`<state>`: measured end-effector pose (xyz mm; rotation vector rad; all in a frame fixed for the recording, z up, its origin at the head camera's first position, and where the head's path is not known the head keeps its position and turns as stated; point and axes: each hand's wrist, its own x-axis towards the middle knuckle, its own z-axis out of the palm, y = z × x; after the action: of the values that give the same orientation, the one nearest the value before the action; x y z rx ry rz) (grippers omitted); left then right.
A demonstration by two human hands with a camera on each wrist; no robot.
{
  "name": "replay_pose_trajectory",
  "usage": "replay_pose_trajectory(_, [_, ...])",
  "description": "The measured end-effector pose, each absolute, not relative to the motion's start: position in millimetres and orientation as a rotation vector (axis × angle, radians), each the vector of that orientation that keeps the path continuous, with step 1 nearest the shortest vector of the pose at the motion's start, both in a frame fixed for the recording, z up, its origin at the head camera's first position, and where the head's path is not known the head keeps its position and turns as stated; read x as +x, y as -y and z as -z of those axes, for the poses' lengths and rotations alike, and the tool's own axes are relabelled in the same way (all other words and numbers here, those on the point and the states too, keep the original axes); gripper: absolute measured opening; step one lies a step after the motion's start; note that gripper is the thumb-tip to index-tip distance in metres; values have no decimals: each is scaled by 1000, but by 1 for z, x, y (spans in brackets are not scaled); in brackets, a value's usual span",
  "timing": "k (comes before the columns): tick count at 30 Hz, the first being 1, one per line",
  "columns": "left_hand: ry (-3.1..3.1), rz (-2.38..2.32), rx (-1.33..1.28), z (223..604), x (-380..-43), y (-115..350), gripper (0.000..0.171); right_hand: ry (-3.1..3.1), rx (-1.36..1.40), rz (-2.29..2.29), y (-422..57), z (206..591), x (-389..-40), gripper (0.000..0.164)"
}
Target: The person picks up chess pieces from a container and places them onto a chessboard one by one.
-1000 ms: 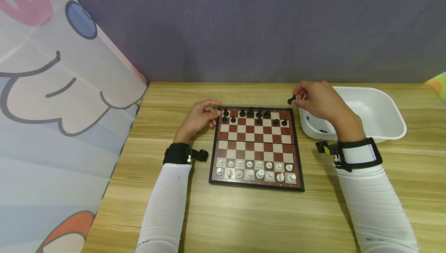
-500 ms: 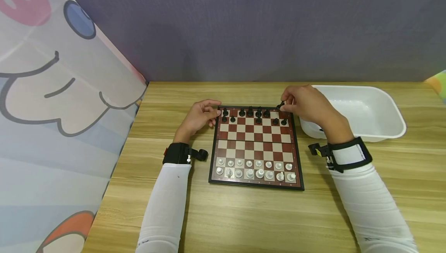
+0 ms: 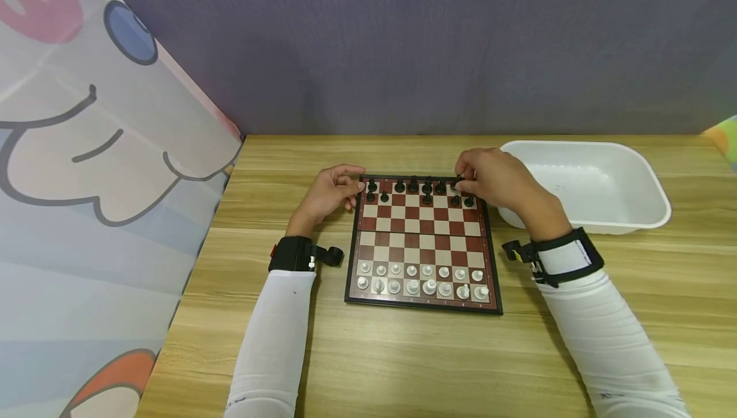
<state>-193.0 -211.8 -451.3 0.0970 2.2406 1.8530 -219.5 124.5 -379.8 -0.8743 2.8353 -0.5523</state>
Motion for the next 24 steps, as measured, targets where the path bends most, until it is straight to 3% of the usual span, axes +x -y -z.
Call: replay_pose_trajectory(24, [-2249,-1855,119,452,-192,211,39,-2819,-881,505,-122,386,-218,22])
